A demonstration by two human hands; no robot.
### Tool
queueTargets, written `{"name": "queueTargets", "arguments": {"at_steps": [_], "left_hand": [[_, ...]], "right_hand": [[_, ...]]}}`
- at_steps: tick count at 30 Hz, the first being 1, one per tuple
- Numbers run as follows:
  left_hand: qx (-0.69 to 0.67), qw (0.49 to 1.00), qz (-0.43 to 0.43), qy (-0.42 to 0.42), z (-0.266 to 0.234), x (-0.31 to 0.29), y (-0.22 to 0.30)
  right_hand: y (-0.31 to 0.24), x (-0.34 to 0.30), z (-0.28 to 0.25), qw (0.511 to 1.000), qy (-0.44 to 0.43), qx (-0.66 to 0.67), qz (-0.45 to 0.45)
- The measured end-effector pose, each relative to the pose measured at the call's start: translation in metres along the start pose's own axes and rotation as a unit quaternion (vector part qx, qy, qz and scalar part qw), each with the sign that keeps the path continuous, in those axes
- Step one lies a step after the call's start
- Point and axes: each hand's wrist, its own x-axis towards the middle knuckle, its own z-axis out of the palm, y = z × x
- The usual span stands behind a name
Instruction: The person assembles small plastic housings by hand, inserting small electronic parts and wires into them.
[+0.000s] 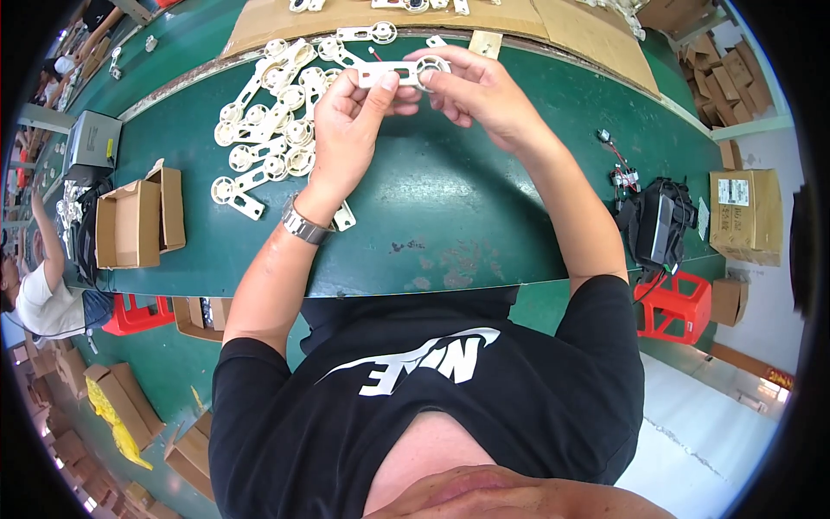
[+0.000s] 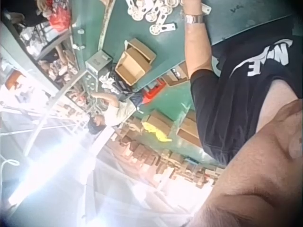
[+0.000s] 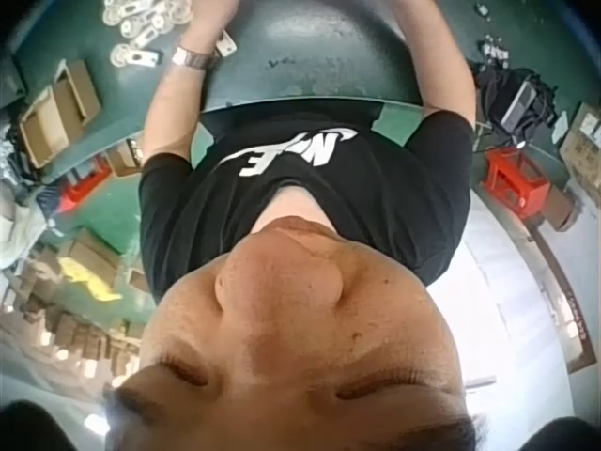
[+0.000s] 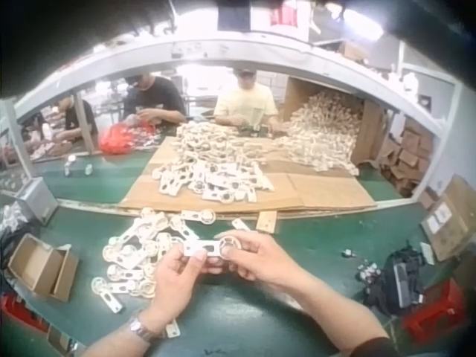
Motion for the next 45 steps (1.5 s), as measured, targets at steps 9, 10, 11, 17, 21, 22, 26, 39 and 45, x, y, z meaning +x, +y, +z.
{"name": "queueTargets", "arguments": {"at_steps": [9,10,11,17,21,22,26,39,45], "left_hand": [[0.479,0.865,0.129,0.071,-0.02,0.009,-0.003],[0.49,0.862,0.112,0.062,-0.022,0.009,-0.006],[0.503,0.857,0.095,0.055,-0.024,0.008,-0.007],[0.492,0.862,0.105,0.06,-0.026,0.007,-0.009],[0.485,0.863,0.127,0.059,-0.026,0.01,-0.013],[0.483,0.864,0.127,0.059,-0.027,0.01,-0.014],[0.485,0.858,0.155,0.07,-0.034,0.009,-0.016],[0.479,0.812,0.311,-0.119,-0.01,0.003,-0.007],[0.51,0.802,0.27,-0.156,-0.01,0.002,-0.009]], "right_hand": [[-0.002,0.064,-0.059,0.99,0.127,0.053,-0.035],[0.004,0.078,-0.061,0.981,0.138,0.121,-0.063],[0.004,0.09,-0.049,0.971,0.134,0.16,-0.115],[0.059,0.126,-0.002,0.871,0.1,-0.433,-0.208],[0.076,0.14,0.001,0.823,0.092,-0.514,-0.224],[0.073,0.142,0.001,0.812,0.092,-0.533,-0.22],[0.054,0.121,0.004,0.838,0.113,-0.494,-0.202],[0.036,-0.016,-0.046,0.965,-0.078,0.191,0.164],[0.047,-0.061,-0.129,0.759,0.229,-0.579,-0.189]]}}
